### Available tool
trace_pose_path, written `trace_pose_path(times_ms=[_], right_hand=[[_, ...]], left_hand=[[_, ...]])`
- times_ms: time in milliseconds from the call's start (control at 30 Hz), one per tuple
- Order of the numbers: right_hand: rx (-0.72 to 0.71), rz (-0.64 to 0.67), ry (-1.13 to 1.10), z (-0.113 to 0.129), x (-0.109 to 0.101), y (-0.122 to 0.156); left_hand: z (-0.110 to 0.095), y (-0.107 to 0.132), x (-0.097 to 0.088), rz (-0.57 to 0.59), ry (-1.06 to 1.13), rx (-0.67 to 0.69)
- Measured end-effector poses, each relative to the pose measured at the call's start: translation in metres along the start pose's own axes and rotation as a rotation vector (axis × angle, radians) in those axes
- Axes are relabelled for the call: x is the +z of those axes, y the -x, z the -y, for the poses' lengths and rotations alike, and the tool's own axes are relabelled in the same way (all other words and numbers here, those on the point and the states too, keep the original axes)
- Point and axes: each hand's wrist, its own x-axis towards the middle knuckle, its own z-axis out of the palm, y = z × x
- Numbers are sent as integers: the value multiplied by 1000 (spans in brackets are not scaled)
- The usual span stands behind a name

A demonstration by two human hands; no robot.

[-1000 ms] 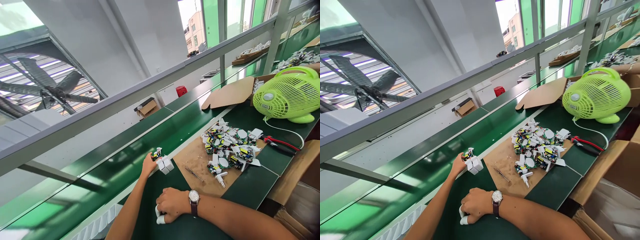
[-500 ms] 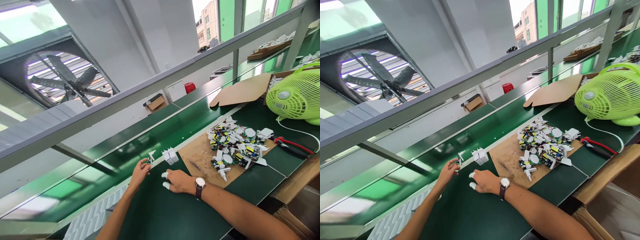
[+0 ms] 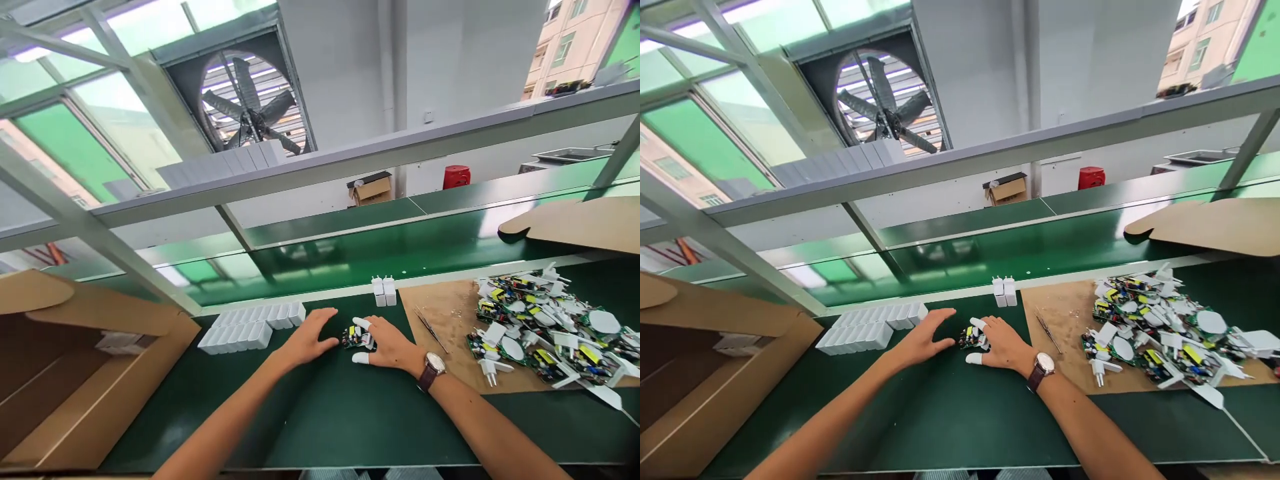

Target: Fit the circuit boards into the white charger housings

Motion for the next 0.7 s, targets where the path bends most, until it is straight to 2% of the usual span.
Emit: trace_pose_path(times_ms=[133,233,333,433,533,700], right_hand=[[0,51,62,3,3,1],[14,50,56,4,5,1],[26,37,44,4,6,0],[45,21,27,3,6,0],[64,19,4,1,5,1],[117,2,-100,-3,1,3]], left_hand=[[30,9,-22,-180,-142,-162],[48,13,-31,-252,-221,-237],[58,10,-30,-280,-253,-263],[61,4,-21,-304,-237,-263],[56,0,-11,-282,-157,-206],[36,4,-1,-70,83,-5]])
